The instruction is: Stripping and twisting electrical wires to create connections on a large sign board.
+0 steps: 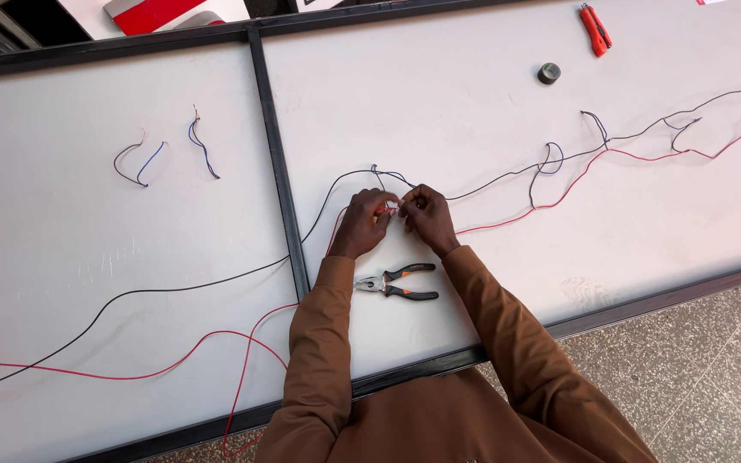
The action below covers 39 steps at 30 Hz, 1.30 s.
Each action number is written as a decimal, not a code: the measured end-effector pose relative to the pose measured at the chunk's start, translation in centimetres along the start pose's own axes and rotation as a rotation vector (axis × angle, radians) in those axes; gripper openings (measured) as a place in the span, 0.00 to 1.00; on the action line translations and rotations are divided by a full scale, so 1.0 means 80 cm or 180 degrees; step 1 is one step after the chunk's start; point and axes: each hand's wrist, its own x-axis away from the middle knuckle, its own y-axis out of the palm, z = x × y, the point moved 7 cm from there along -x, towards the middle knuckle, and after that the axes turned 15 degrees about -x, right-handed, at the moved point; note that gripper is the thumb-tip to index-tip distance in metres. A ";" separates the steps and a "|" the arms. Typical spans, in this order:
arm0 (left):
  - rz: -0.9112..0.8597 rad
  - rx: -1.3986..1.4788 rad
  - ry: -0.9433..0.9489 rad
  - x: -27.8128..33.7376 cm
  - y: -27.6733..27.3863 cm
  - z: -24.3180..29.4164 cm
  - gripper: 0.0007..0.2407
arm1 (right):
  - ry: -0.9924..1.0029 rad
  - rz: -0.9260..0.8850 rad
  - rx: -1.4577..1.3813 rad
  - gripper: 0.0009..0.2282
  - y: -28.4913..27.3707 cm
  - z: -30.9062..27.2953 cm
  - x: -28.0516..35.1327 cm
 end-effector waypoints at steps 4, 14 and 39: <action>-0.0042 -0.0144 0.0099 0.003 0.012 -0.005 0.05 | 0.0172 -0.0183 0.0208 0.02 -0.001 -0.026 0.006; -0.0595 -0.0615 -0.0344 0.008 0.030 -0.025 0.08 | -0.1311 -0.0927 0.2699 0.13 0.033 -0.083 0.073; -0.0058 -0.0597 0.0094 0.007 0.012 0.009 0.09 | 0.1009 -0.1012 0.0703 0.12 0.000 0.009 -0.010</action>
